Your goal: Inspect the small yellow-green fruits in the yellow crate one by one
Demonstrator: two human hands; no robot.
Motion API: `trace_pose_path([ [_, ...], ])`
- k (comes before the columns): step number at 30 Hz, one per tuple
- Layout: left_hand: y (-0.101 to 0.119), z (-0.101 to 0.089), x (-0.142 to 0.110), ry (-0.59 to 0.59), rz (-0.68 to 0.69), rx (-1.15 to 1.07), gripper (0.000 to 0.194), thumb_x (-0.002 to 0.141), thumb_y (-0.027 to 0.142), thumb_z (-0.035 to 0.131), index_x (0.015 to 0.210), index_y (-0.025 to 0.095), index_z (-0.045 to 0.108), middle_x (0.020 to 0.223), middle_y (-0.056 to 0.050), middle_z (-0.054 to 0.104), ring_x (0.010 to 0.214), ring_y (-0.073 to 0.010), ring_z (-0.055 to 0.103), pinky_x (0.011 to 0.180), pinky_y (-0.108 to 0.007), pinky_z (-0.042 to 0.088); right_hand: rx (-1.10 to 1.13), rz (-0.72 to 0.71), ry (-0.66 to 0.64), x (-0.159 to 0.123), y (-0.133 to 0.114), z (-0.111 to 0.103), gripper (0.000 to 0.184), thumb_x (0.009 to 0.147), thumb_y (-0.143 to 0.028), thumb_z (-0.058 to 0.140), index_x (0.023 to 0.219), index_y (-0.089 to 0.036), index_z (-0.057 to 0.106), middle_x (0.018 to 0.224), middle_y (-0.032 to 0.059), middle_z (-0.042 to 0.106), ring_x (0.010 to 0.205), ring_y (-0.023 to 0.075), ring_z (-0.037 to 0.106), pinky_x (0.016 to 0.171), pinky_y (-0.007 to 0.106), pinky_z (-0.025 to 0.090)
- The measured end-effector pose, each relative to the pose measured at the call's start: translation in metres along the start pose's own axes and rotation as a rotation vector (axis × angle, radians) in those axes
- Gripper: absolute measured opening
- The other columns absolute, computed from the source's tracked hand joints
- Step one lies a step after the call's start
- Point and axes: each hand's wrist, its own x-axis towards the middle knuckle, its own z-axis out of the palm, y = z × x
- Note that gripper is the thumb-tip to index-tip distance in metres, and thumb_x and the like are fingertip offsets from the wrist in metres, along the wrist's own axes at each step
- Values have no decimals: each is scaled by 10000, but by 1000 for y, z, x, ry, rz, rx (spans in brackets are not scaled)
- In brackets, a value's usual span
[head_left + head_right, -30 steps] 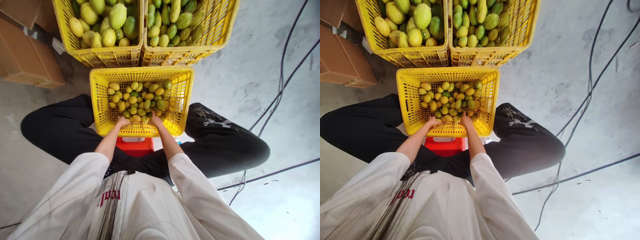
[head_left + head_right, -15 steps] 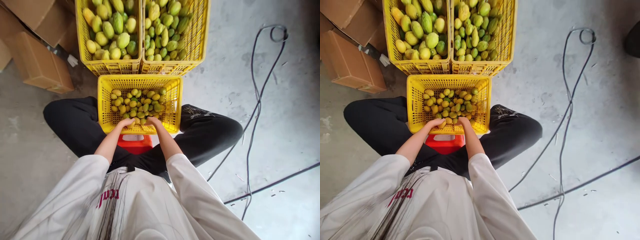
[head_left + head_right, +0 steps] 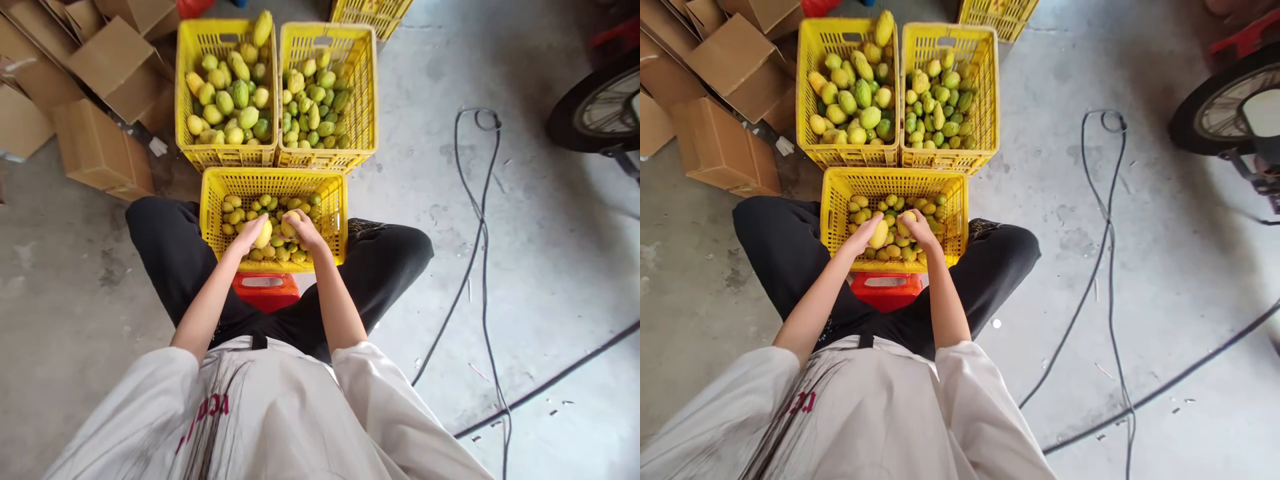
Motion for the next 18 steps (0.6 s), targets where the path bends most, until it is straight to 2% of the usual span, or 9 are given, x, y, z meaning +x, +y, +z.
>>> trace_pose_path([
  [3, -2, -19, -40, -96, -22, -126, 662, 1124, 718, 373, 1187, 157, 718, 889, -131, 774, 944, -293, 823, 799, -361, 675, 277, -115, -68, -31, 1, -1, 268, 987, -441, 621, 1168, -279, 508, 1141, 30, 727, 946, 208, 784, 787, 295, 646],
  [5, -9, -31, -69, -167, 27, -185, 758, 1108, 705, 248, 1282, 140, 723, 935, -160, 787, 1015, -337, 820, 812, -424, 690, 451, -184, -105, -53, 9, 0, 378, 902, -476, 685, 1187, -285, 528, 1100, 40, 753, 969, 245, 792, 757, 313, 637],
  [7, -18, -40, -94, -204, 67, -223, 784, 1068, 655, 216, 1375, 119, 698, 1028, -192, 801, 1101, -386, 810, 846, -495, 696, 593, -197, -101, -72, 18, 1, 459, 826, -517, 720, 1188, -288, 553, 1090, 56, 767, 1039, 287, 792, 792, 358, 653],
  [10, -37, -48, -121, -209, 138, -321, 670, 987, 557, 351, 1427, 153, 656, 1199, -202, 802, 1235, -408, 776, 926, -535, 681, 761, -179, -170, -98, 27, 3, 561, 772, -563, 701, 1246, -280, 600, 1203, 102, 782, 1177, 346, 771, 945, 478, 672],
  [13, -57, -54, -132, -170, 184, -401, 585, 918, 617, 552, 1342, 233, 671, 1257, -166, 788, 1264, -410, 757, 942, -527, 665, 831, -170, -230, -117, 35, 4, 634, 758, -512, 726, 1340, -283, 624, 1298, 114, 782, 1256, 361, 752, 1016, 525, 661],
  [15, -70, -60, -133, -184, 219, -485, 553, 858, 645, 732, 1256, 264, 689, 1204, -138, 779, 1163, -375, 771, 884, -483, 665, 853, -155, -269, -126, 42, 4, 662, 769, -500, 768, 1380, -282, 637, 1260, 108, 789, 1199, 349, 769, 973, 509, 678],
  [18, -87, -74, -131, -283, 290, -618, 543, 754, 623, 915, 1148, 313, 708, 1080, -71, 732, 895, -253, 735, 701, -372, 627, 935, -128, -358, -135, 59, 5, 640, 796, -544, 821, 1354, -268, 672, 1157, 84, 791, 931, 272, 773, 776, 428, 707],
])
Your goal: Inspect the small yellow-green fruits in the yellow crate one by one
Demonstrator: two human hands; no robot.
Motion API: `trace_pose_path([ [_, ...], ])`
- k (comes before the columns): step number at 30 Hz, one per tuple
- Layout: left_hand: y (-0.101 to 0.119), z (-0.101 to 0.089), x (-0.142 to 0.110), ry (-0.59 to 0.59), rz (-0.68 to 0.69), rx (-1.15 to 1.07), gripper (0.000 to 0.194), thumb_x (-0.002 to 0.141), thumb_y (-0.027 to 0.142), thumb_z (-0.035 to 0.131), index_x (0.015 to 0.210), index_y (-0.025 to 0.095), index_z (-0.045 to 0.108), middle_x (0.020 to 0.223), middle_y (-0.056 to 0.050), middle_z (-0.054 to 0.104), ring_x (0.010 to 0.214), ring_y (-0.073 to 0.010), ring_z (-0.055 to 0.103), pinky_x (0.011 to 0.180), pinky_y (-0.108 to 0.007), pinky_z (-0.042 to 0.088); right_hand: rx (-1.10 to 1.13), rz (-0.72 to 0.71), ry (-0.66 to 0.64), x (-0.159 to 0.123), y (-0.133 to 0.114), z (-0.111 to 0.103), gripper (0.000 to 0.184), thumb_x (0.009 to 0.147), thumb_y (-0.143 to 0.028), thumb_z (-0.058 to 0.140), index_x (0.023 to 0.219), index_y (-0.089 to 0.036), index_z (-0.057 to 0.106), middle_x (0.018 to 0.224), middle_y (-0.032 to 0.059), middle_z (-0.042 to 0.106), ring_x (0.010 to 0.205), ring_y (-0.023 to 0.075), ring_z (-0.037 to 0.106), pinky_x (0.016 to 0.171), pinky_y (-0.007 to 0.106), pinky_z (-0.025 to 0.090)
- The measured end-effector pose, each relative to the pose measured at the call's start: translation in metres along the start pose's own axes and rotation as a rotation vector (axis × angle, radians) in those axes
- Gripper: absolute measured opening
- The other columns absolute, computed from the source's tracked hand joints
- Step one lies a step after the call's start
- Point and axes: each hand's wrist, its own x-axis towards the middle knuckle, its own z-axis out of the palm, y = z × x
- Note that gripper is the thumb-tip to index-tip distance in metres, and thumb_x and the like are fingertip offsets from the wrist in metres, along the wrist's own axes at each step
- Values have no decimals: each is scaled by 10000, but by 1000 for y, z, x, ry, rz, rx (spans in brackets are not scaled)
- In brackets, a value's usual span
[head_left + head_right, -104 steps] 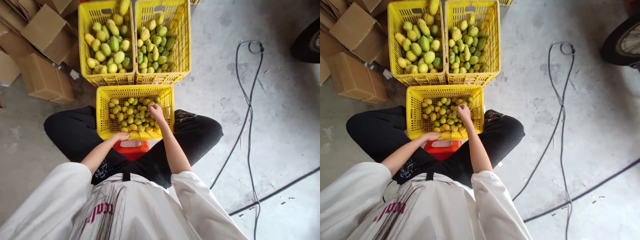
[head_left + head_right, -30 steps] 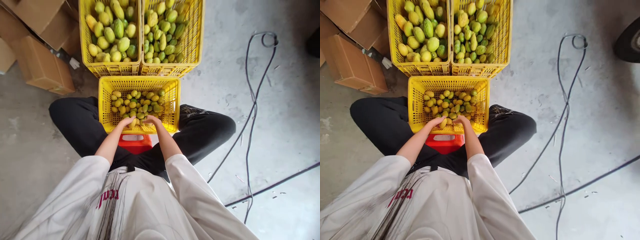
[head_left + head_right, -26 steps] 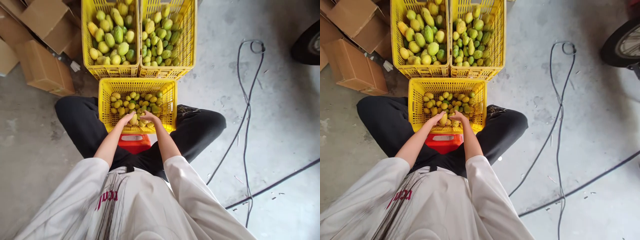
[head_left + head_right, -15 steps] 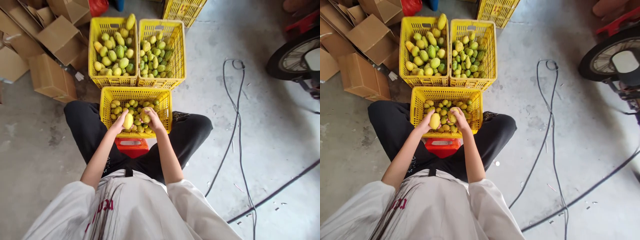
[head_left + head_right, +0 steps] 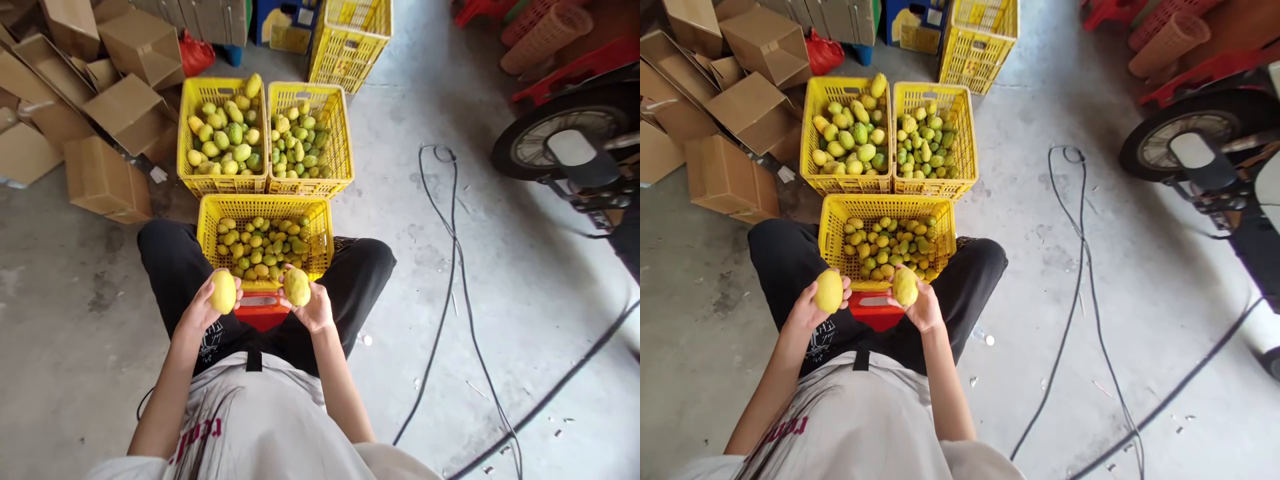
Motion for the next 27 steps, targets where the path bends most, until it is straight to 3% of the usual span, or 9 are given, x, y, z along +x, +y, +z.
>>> trace_pose_path([
  [3, -4, -17, -6, -17, 33, -52, 471, 723, 544, 956, 1082, 357, 715, 1005, -27, 659, 693, -157, 615, 530, -275, 501, 96, -11, -32, -6, 11, -10, 568, 744, -479, 922, 1237, -292, 711, 1062, 39, 776, 709, 179, 685, 517, 267, 591],
  [6, -8, -23, -11, -15, 22, -32, 482, 729, 559, 921, 1137, 375, 741, 987, -34, 636, 629, -144, 542, 470, -268, 426, 95, -22, 7, -3, 20, -15, 520, 718, -415, 970, 1171, -312, 737, 1056, 35, 775, 670, 160, 661, 421, 194, 440],
  [9, -8, -17, -8, -11, -6, -45, 504, 740, 583, 864, 1165, 335, 756, 1004, -75, 683, 731, -208, 629, 556, -334, 526, 68, -60, 65, 8, 23, -14, 458, 774, -476, 942, 1154, -315, 743, 1044, 56, 780, 733, 204, 704, 466, 240, 506],
  [11, -6, -8, -2, 53, -12, -77, 489, 768, 559, 792, 1193, 319, 759, 1072, -102, 737, 912, -286, 727, 736, -433, 640, 67, -69, 76, 16, 21, -12, 434, 816, -543, 891, 1159, -326, 737, 1054, 68, 789, 820, 261, 754, 525, 310, 587],
  [15, -5, 5, 16, 153, -23, -143, 732, 745, 454, 820, 1457, 331, 703, 1196, -107, 803, 1196, -402, 778, 1025, -591, 659, 103, -79, 49, 28, 17, -6, 459, 784, -513, 886, 1170, -340, 708, 1107, 59, 816, 985, 336, 813, 710, 449, 691],
  [18, -16, 9, 29, 191, 46, -160, 730, 810, 415, 926, 1483, 262, 685, 1179, -104, 799, 1149, -353, 800, 1019, -505, 662, 124, -88, 46, 33, 20, -5, 566, 737, -480, 991, 1183, -298, 693, 1056, 60, 821, 980, 315, 828, 822, 439, 688],
  [22, -37, 12, 45, 249, 107, -216, 615, 748, 341, 1029, 1284, 245, 746, 1085, -33, 763, 849, -189, 772, 671, -253, 609, 100, -31, 48, 40, 29, -10, 725, 670, -549, 1096, 1200, -270, 688, 1064, 49, 815, 824, 239, 806, 698, 341, 647],
  [25, -42, 20, 55, 241, 94, -266, 530, 752, 300, 1032, 1197, 217, 755, 1036, -34, 775, 761, -163, 748, 584, -220, 561, 78, -28, 130, 47, 32, -13, 755, 632, -546, 1128, 1182, -240, 711, 998, 20, 795, 725, 178, 761, 556, 228, 534],
  [27, -37, 28, 60, 211, 49, -312, 427, 826, 279, 966, 1184, 194, 749, 1059, -70, 803, 786, -194, 774, 603, -249, 592, 53, -25, 191, 53, 31, -13, 724, 634, -502, 1138, 1157, -232, 716, 966, 21, 799, 734, 178, 762, 565, 218, 522],
])
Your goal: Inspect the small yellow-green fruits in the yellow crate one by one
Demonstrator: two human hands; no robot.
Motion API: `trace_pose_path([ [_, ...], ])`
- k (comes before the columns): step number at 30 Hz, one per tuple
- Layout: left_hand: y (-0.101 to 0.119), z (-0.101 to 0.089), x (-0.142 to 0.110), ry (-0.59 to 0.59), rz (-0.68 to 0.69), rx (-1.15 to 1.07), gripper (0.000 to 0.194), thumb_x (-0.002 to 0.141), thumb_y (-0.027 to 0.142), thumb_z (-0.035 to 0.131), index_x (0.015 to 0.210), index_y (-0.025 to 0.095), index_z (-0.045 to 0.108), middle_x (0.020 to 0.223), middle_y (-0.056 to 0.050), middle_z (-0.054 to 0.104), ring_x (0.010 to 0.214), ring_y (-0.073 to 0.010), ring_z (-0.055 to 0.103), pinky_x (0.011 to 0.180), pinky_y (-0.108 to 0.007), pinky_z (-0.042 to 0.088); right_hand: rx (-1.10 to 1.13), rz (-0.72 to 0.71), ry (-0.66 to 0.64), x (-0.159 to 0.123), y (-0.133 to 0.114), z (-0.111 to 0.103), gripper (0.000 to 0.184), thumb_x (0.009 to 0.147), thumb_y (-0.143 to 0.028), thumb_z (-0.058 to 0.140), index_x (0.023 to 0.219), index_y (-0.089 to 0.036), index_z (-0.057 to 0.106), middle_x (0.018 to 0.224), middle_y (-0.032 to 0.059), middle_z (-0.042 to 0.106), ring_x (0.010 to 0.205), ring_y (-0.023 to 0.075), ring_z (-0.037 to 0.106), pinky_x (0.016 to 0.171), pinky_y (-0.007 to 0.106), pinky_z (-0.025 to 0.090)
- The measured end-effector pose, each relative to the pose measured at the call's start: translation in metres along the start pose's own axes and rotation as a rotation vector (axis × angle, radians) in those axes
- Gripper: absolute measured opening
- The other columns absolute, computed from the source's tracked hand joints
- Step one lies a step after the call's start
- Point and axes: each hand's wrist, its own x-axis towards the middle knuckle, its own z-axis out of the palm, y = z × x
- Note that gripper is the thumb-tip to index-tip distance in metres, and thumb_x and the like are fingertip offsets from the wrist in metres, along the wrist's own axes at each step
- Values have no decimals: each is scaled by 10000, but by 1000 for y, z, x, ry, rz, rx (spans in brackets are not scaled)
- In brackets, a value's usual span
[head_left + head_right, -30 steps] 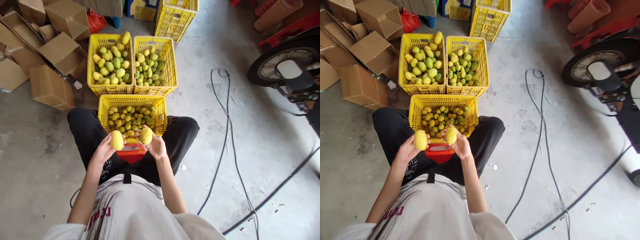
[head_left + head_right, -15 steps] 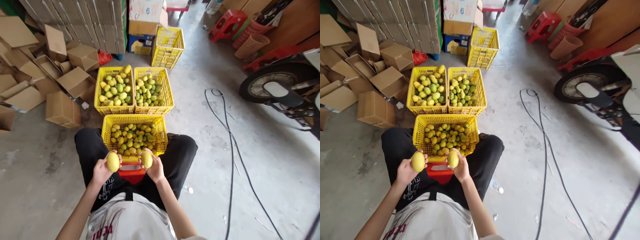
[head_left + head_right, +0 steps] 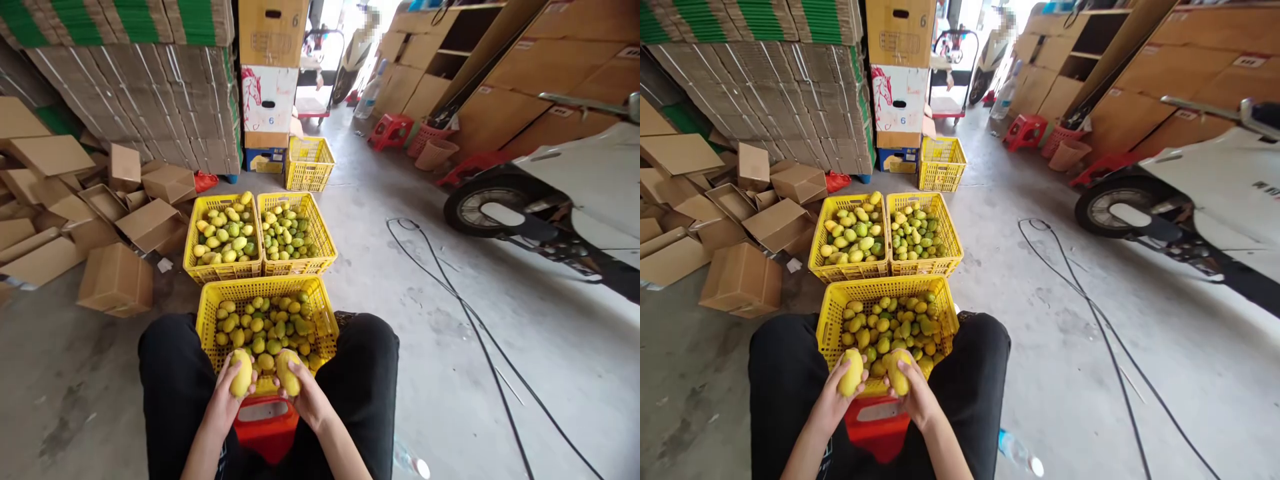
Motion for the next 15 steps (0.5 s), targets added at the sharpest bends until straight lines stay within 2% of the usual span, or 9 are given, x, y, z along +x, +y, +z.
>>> trace_pose_path([
  [2, 5, 12, 3, 10, -77, -59, 342, 932, 242, 824, 1254, 167, 739, 1092, -118, 824, 886, -256, 822, 708, -325, 669, -9, 1, 46, 5, -3, 2, 686, 634, -492, 1138, 1111, -224, 724, 971, 38, 814, 789, 202, 781, 630, 251, 571],
  [4, 10, 24, 7, 40, -126, -104, 375, 985, 183, 686, 1358, 142, 710, 1081, -140, 834, 985, -303, 849, 830, -411, 714, 24, 10, 48, 9, -7, 4, 668, 620, -542, 1123, 1060, -207, 746, 979, 64, 821, 871, 250, 799, 698, 311, 625],
  [6, 11, 32, 13, 19, -132, -108, 363, 1008, 164, 658, 1369, 152, 690, 1088, -130, 842, 1008, -304, 861, 882, -435, 727, 75, 8, 22, 13, -12, 6, 665, 588, -577, 1105, 1019, -193, 774, 979, 83, 825, 947, 301, 804, 750, 379, 664],
  [10, 4, 32, 23, -46, -52, -60, 334, 969, 131, 772, 1287, 202, 700, 1060, -60, 838, 866, -214, 848, 752, -294, 704, 84, -25, 3, 20, -24, 12, 621, 586, -564, 1090, 979, -188, 791, 972, 79, 833, 961, 310, 813, 841, 439, 702],
  [13, 0, 24, 29, -47, -81, -30, 317, 955, 107, 747, 1267, 150, 722, 956, -64, 804, 763, -180, 802, 640, -238, 654, 84, -17, 70, 30, -28, 18, 595, 601, -522, 1094, 975, -199, 763, 921, 43, 827, 891, 251, 821, 872, 394, 712],
  [15, -2, 22, 32, 6, -100, -8, 306, 926, 86, 720, 1227, 141, 718, 937, -58, 792, 737, -179, 792, 620, -243, 644, 83, -47, 140, 37, -24, 19, 575, 581, -442, 1095, 950, -225, 712, 871, 2, 810, 824, 222, 812, 806, 359, 714],
])
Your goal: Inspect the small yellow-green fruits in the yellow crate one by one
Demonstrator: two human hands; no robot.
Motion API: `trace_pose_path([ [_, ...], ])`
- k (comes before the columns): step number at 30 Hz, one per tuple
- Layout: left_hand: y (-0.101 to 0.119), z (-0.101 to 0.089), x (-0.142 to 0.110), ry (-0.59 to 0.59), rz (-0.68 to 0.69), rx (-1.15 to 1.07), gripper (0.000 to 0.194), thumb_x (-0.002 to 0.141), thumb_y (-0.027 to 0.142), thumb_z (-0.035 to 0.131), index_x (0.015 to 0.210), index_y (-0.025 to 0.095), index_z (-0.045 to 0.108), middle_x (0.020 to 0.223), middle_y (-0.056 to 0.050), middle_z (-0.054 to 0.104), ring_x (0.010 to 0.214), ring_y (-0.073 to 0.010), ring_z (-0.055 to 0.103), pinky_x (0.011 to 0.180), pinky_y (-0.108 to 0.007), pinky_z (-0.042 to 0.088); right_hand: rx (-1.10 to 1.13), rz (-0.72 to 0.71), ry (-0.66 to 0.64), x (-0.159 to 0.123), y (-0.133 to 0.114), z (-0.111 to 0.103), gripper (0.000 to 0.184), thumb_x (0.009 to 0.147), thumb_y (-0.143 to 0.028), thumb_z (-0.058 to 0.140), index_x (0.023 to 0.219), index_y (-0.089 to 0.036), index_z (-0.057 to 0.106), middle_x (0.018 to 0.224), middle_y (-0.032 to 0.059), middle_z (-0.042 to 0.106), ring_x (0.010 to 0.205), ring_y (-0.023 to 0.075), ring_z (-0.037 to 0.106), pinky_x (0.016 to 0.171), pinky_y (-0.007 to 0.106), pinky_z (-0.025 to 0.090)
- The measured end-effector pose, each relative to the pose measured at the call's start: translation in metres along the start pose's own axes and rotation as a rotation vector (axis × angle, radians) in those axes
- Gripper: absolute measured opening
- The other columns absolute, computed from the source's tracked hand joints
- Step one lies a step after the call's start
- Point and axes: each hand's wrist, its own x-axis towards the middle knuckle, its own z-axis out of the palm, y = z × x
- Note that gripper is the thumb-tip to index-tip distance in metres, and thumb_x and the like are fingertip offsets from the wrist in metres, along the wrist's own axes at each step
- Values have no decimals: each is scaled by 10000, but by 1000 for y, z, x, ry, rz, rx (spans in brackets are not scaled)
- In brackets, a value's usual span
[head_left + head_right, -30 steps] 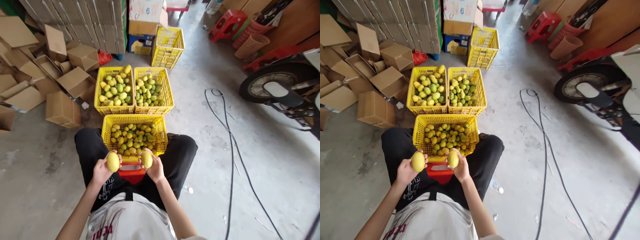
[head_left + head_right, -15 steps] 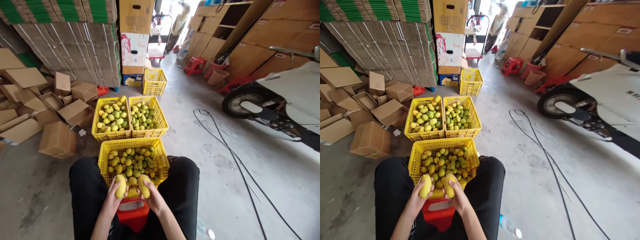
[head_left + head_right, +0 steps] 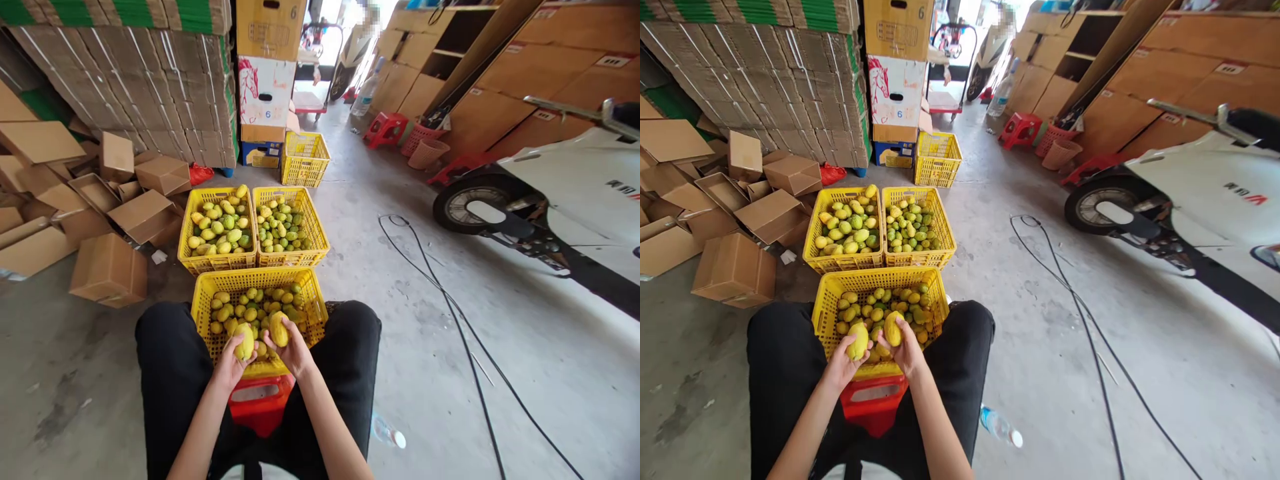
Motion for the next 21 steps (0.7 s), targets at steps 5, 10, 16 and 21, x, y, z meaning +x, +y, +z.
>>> trace_pose_path([
  [5, 0, 9, 2, 110, 4, -28, 202, 954, 233, 634, 1139, 165, 678, 953, -95, 806, 766, -235, 808, 672, -327, 669, -105, -73, 79, 8, 19, -5, 597, 574, -413, 1051, 961, -261, 622, 901, -21, 816, 749, 193, 792, 646, 289, 671],
  [10, 0, 14, 3, 84, 19, -15, 139, 940, 202, 643, 1076, 183, 666, 942, -83, 795, 825, -226, 792, 858, -383, 691, -94, -92, 30, 6, 18, -10, 468, 707, -445, 937, 1007, -278, 618, 893, 10, 789, 968, 301, 837, 732, 397, 721],
  [16, -2, 3, 0, -80, 95, 47, 355, 849, 169, 861, 1186, 193, 753, 968, -5, 757, 841, -151, 729, 992, -359, 661, 21, -36, -128, 5, 12, -12, 325, 731, -403, 782, 1000, -265, 664, 1067, 113, 824, 1345, 418, 745, 1014, 575, 688],
  [21, 0, 1, -3, -42, 111, 0, 305, 846, 184, 896, 1127, 156, 783, 988, -43, 779, 892, -175, 750, 995, -385, 660, -10, -66, -37, -2, 12, -9, 400, 716, -354, 893, 1025, -276, 651, 936, 13, 793, 1095, 325, 819, 983, 512, 710],
])
